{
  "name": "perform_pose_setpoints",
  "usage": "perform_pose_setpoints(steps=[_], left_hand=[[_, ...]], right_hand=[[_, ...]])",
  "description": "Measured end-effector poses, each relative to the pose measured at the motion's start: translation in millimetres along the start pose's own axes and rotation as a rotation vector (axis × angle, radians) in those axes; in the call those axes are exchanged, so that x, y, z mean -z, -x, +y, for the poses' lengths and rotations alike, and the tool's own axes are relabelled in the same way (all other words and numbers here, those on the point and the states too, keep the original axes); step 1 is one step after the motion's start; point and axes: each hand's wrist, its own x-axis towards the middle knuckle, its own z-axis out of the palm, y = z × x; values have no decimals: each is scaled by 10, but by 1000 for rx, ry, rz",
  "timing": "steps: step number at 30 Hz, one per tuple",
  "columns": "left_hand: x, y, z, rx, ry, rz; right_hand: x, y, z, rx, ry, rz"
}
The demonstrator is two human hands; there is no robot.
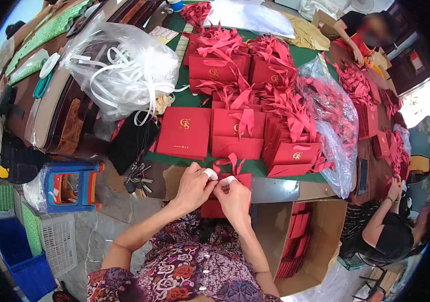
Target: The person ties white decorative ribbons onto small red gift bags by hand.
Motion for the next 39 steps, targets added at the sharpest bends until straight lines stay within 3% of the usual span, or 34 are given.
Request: perform_pose_setpoints(steps=[9,13,18,23,27,29,33,34,36,37,39], left_hand=[[-43,92,-83,-215,17,53],[-27,81,-65,-215,-9,60],[-36,87,-69,-45,139,70],[-29,88,-26,-7,153,34],[-8,65,45,-82,133,69],[-12,58,-18,-101,161,53],[-25,62,-33,-138,162,26],[-45,69,-26,-139,164,28],[-81,81,-14,-200,91,57],[-73,81,-2,-203,90,59],[-54,79,27,-337,0,31]], right_hand=[[16,36,79,-64,-125,-9],[-32,42,98,-70,-195,23],[-22,122,47,-61,-259,138],[-2,161,70,23,-66,65],[-36,147,46,24,-61,126],[-10,133,99,129,-65,150],[337,108,-135,117,-94,155],[379,39,-94,294,-25,221],[476,-81,-35,461,143,160],[505,-121,-16,462,144,163],[561,-189,18,402,218,-66]])
